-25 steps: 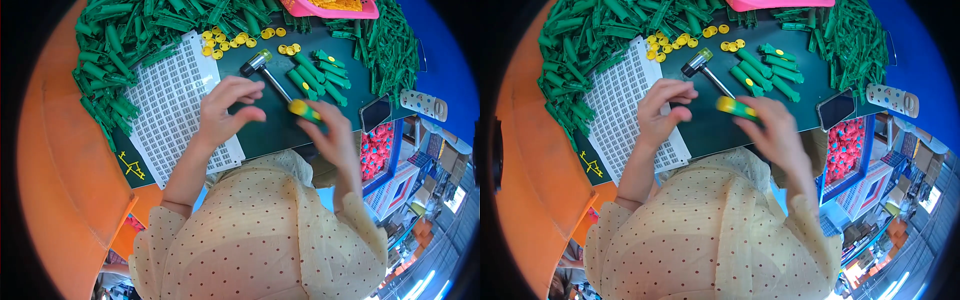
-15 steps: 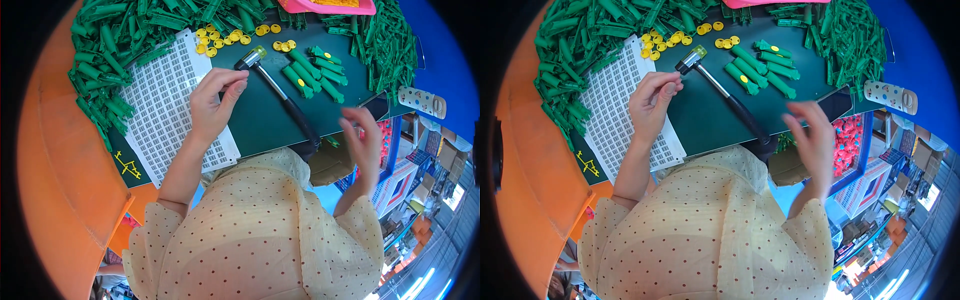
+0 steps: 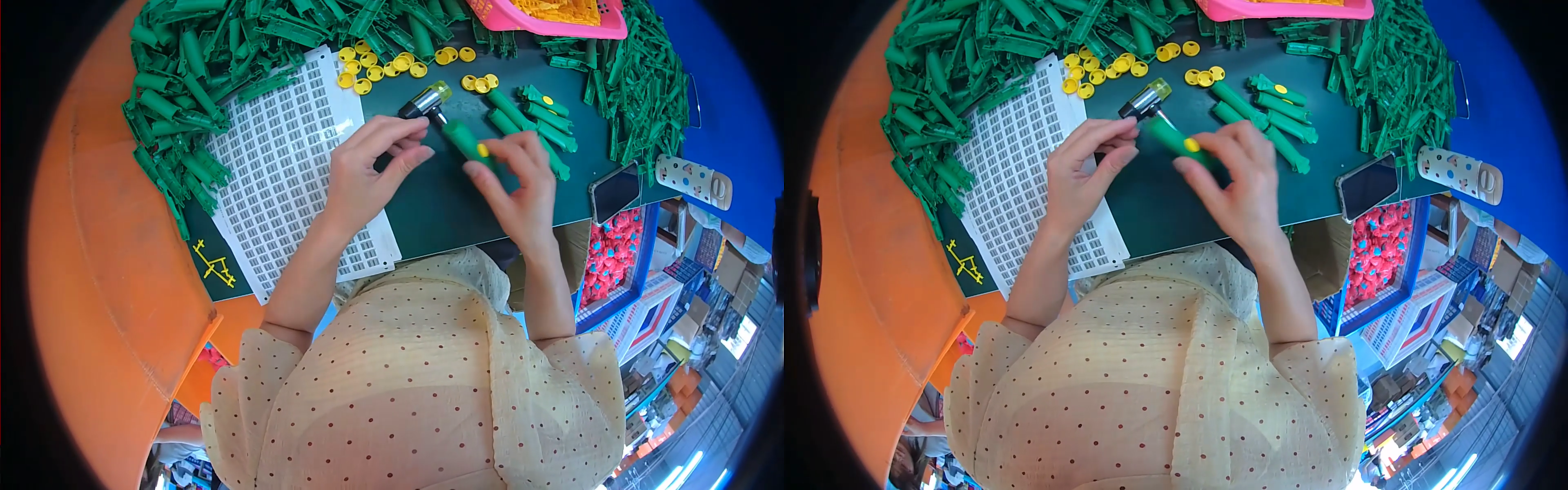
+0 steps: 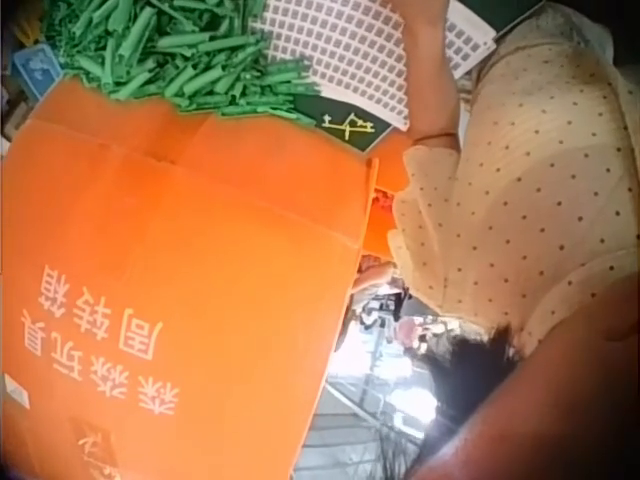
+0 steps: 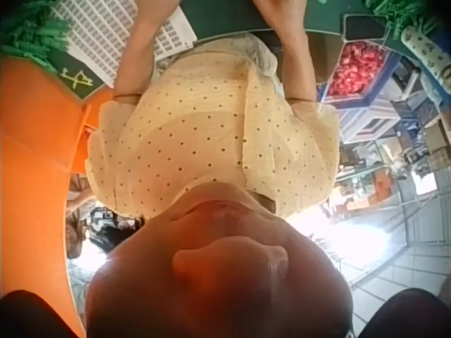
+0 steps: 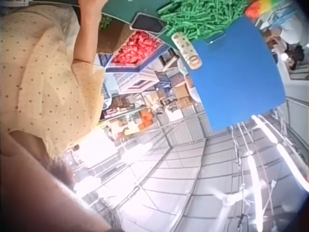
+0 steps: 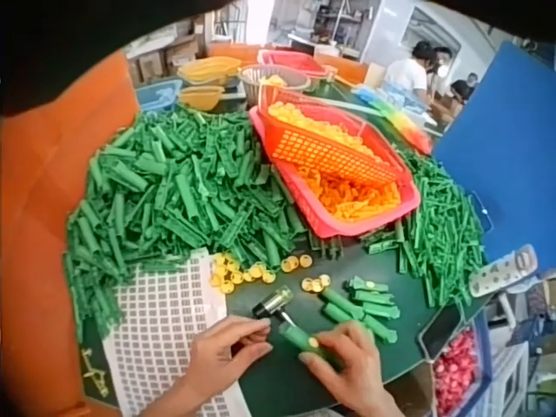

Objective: Assemble small plastic toy components by tapping a yellow connector into a green tube using a small hammer.

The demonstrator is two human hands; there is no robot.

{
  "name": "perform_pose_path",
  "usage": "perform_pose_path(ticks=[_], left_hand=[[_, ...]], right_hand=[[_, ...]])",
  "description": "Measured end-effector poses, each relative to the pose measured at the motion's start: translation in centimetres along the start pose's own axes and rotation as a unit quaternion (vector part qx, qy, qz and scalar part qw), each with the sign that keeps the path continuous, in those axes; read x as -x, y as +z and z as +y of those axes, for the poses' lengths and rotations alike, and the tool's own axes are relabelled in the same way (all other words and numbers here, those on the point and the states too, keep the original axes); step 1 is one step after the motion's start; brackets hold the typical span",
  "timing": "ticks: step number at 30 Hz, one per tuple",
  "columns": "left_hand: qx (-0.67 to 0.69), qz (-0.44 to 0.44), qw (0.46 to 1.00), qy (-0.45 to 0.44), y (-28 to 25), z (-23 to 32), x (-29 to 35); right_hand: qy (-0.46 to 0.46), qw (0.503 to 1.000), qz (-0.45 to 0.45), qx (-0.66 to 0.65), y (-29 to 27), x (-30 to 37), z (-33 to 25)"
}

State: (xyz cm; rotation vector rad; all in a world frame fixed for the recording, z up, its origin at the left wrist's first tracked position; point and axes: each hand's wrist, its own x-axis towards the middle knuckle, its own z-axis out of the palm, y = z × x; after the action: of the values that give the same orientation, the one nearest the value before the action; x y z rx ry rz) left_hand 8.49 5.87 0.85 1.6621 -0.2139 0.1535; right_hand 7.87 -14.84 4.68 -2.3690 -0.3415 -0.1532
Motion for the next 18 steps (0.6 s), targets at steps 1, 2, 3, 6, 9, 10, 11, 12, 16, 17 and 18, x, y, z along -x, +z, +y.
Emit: perform_pose_path(ticks=[1,2,3,6,9,10,11,12,16,17,18], left_hand=[[-0.002,-0.009,1.0,-0.003,0.0,0.3,-0.2],[-0.005,-0.017,1.0,-0.005,-0.1,0.4,-0.3],[-0.005,-0.017,1.0,-0.004,-0.2,0.3,-0.4],[0.024,-0.039,0.998,0.031,-0.9,0.0,-0.3],[0.008,0.028,0.996,0.082,-0.9,0.2,-0.5],[-0.032,0.045,0.994,0.094,-0.8,0.0,-0.6],[-0.071,0.062,0.99,0.107,-0.8,-0.1,-0.6],[-0.069,0.062,0.99,0.108,-0.7,-0.1,-0.7],[-0.095,0.036,0.99,0.098,-0.6,-0.3,-0.4],[-0.088,0.022,0.992,0.088,-0.6,-0.4,-0.3],[-0.089,0.024,0.992,0.088,-0.6,-0.5,-0.3]], right_hand=[[-0.002,0.999,-0.026,-0.028,0.4,-0.3,-0.5],[-0.006,0.997,-0.052,-0.059,1.0,-0.4,-1.0],[-0.016,0.996,-0.063,-0.058,1.3,-0.6,-1.3],[-0.07,0.994,-0.078,-0.023,1.2,-2.2,-1.2],[-0.083,0.993,-0.02,0.084,0.8,-5.0,1.1],[-0.08,0.987,0.019,0.137,0.9,-5.9,2.0],[-0.081,0.987,0.019,0.139,1.0,-6.5,2.5],[-0.077,0.977,0.023,0.197,1.2,-6.9,3.0],[-0.067,0.958,0.006,0.277,1.5,-7.3,3.8],[-0.07,0.959,0.005,0.276,1.4,-7.4,3.7],[-0.083,0.959,0.008,0.27,1.3,-7.4,3.6]])
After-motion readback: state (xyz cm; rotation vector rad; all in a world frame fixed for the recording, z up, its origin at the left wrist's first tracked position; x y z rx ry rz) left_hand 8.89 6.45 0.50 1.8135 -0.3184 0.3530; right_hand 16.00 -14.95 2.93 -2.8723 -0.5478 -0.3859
